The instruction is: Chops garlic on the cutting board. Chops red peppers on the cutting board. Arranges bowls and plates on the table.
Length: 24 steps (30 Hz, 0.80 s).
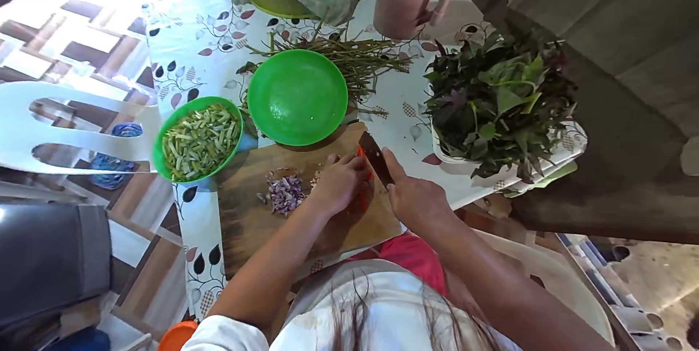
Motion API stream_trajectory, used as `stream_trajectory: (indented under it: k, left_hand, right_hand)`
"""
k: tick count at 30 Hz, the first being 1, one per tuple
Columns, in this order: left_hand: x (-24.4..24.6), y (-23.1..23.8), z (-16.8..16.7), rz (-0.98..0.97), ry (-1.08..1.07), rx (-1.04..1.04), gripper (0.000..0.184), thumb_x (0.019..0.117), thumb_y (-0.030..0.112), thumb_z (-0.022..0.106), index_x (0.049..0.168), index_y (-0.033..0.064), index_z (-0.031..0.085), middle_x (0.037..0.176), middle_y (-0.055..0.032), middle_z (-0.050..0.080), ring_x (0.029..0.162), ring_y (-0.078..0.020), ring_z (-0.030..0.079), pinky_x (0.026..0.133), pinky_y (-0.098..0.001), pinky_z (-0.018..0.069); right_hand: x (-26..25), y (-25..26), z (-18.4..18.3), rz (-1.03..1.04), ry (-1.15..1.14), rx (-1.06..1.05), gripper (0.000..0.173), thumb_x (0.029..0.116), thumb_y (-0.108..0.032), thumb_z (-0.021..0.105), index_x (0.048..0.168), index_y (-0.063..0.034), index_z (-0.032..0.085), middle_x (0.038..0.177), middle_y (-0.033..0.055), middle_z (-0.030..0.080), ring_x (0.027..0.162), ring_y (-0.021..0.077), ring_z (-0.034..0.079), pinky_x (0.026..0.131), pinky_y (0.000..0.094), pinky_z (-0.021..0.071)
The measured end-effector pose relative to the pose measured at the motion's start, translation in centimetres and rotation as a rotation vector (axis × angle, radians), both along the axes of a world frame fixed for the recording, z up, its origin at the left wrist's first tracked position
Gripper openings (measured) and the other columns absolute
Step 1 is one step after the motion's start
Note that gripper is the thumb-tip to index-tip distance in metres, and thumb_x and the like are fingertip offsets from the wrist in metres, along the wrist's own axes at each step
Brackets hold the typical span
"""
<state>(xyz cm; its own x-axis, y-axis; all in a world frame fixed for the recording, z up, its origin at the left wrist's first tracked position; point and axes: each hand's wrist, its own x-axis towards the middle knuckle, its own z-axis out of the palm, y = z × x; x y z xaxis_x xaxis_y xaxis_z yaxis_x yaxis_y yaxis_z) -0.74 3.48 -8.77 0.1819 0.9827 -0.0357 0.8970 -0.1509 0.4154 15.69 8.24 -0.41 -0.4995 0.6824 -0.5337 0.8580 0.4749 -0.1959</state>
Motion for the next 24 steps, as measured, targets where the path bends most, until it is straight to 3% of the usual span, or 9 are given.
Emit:
stream_trajectory:
  k: [12, 18, 24]
  left_hand:
    - [1.0, -0.2, -0.4, 0.075, -0.104, -0.038, 0.017, 0.1004, 0.007, 0.062, 0.106, -0.0002, 0.076, 0.123, -0.0166, 0.068, 0.129, -0.0336, 0.058, 0.109, -0.0494, 0.0453]
    - [1.2, -0.7, -0.4, 0.092, -0.128, -0.038, 0.019, 0.0989, 0.001, 0.060, 0.109, 0.0002, 0.076, 0.130, -0.0158, 0.067, 0.135, -0.0330, 0.055, 0.114, -0.0477, 0.0421]
    - [1.5, -0.8, -0.2, 0.137, -0.094, -0.044, 0.017, 0.0989, 0.000, 0.060, 0.107, -0.0019, 0.075, 0.117, -0.0176, 0.069, 0.123, -0.0344, 0.061, 0.108, -0.0487, 0.0472]
  right_hand:
    - [-2.0, -0.5, 0.1, 0.062, -0.101, -0.006, 0.070, 0.1105, -0.013, 0.037, 0.167, -0.0241, -0.001, 0.103, 0.0207, 0.071, 0.101, 0.0399, 0.070, 0.087, 0.0516, 0.0546]
    - [-4.4, -0.4, 0.7, 0.091, -0.246, -0.105, 0.085, 0.1086, -0.006, 0.040, 0.163, -0.0289, -0.020, 0.113, 0.0229, 0.067, 0.108, 0.0401, 0.068, 0.090, 0.0517, 0.0538]
    - [-3.4, -0.2, 0.6, 0.052, -0.216, -0.130, 0.087, 0.1061, -0.005, 0.044, 0.164, -0.0227, -0.019, 0.112, 0.0238, 0.068, 0.111, 0.0417, 0.067, 0.092, 0.0538, 0.0527]
